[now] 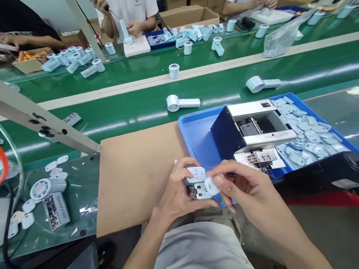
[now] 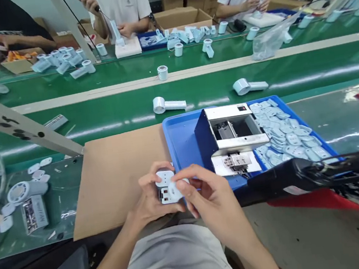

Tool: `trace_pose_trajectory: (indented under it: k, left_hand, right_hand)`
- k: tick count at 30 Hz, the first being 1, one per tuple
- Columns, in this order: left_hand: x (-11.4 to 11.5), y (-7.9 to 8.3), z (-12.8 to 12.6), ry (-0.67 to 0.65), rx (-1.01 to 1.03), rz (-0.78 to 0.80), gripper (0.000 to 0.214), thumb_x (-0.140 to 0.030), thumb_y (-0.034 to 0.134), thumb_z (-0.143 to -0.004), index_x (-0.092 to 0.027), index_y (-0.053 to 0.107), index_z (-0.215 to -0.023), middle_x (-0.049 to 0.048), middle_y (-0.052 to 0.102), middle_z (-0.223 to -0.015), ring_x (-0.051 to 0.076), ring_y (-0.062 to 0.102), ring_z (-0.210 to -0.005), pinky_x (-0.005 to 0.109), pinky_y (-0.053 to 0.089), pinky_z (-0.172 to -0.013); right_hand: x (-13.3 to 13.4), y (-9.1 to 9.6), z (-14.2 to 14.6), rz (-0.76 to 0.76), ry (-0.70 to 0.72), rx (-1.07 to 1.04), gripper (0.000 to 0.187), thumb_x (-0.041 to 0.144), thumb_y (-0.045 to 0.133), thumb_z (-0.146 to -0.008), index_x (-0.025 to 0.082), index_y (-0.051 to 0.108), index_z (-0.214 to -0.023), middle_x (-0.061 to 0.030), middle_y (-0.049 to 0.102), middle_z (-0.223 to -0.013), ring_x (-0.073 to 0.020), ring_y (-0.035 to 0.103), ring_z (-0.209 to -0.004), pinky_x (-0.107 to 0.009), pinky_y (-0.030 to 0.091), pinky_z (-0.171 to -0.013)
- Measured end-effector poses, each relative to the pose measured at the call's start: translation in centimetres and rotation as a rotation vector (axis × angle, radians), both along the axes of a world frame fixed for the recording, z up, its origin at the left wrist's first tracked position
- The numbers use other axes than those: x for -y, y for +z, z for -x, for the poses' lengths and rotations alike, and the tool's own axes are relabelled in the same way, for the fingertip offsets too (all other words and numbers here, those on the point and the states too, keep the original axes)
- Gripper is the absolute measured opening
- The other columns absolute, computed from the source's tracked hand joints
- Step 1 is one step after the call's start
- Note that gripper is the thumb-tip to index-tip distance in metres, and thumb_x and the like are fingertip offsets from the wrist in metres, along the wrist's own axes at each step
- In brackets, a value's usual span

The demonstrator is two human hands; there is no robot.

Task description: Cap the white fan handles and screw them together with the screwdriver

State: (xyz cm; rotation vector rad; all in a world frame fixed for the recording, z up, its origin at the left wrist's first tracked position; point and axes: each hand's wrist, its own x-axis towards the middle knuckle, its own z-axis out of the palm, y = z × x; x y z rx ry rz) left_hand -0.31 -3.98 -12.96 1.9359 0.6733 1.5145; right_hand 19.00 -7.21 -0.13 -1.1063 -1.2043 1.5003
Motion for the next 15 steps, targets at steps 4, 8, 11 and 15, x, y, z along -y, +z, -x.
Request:
trace_pose_trajectory:
  k: [4,8,11,15]
  left_hand:
    - [0.0,-0.5,0.0,0.033,-0.005,-0.025,0.107,-0.078,0.106,-0.067,-0.041,0.039,-0.141,0.0085,0.062,-0.143,0.028,0.074,-0.116,0.046,0.060,-0.098]
    - [0.4,-0.3,0.0,0.061,-0.051,-0.024,0.093,-0.085,0.094,-0.080,-0.039,0.040,-0.141,0.0111,0.062,-0.145,0.030,0.073,-0.117,0.050,0.059,-0.100]
    - [0.8,0.3,0.1,0.070,-0.062,-0.026,0.079,-0.085,0.084,-0.093,-0.039,0.040,-0.141,0.0114,0.063,-0.144,0.030,0.072,-0.116,0.052,0.060,-0.098]
    - [0.7,1.3,0.1,0.062,-0.038,-0.022,0.056,-0.076,0.068,-0.110,-0.040,0.039,-0.141,0.0110,0.062,-0.142,0.029,0.071,-0.117,0.049,0.061,-0.095]
  right_hand:
    - [0.1,-0.1,0.7,0.016,0.010,0.025,0.029,0.046,0.102,-0.090,0.021,0.088,-0.093,-0.0018,0.057,-0.094,-0.0058,0.055,-0.054,-0.017,0.043,-0.042]
    - [0.2,-0.4,1.5,0.065,-0.031,-0.012,0.040,0.048,0.101,-0.091,0.018,0.074,-0.087,0.0027,0.049,-0.078,-0.0071,0.049,-0.053,-0.017,0.038,-0.041]
    - [0.8,-0.7,2.6,-0.002,-0.051,0.027,0.040,0.048,0.093,-0.099,0.017,0.070,-0.086,0.0030,0.045,-0.072,-0.0079,0.044,-0.059,-0.017,0.041,-0.047]
    - [3.6,-2.5,4.1,-0.268,-0.411,0.120,0.018,0.034,0.083,-0.108,0.024,0.070,-0.100,0.0008,0.058,-0.081,-0.0127,0.056,-0.067,-0.024,0.051,-0.059]
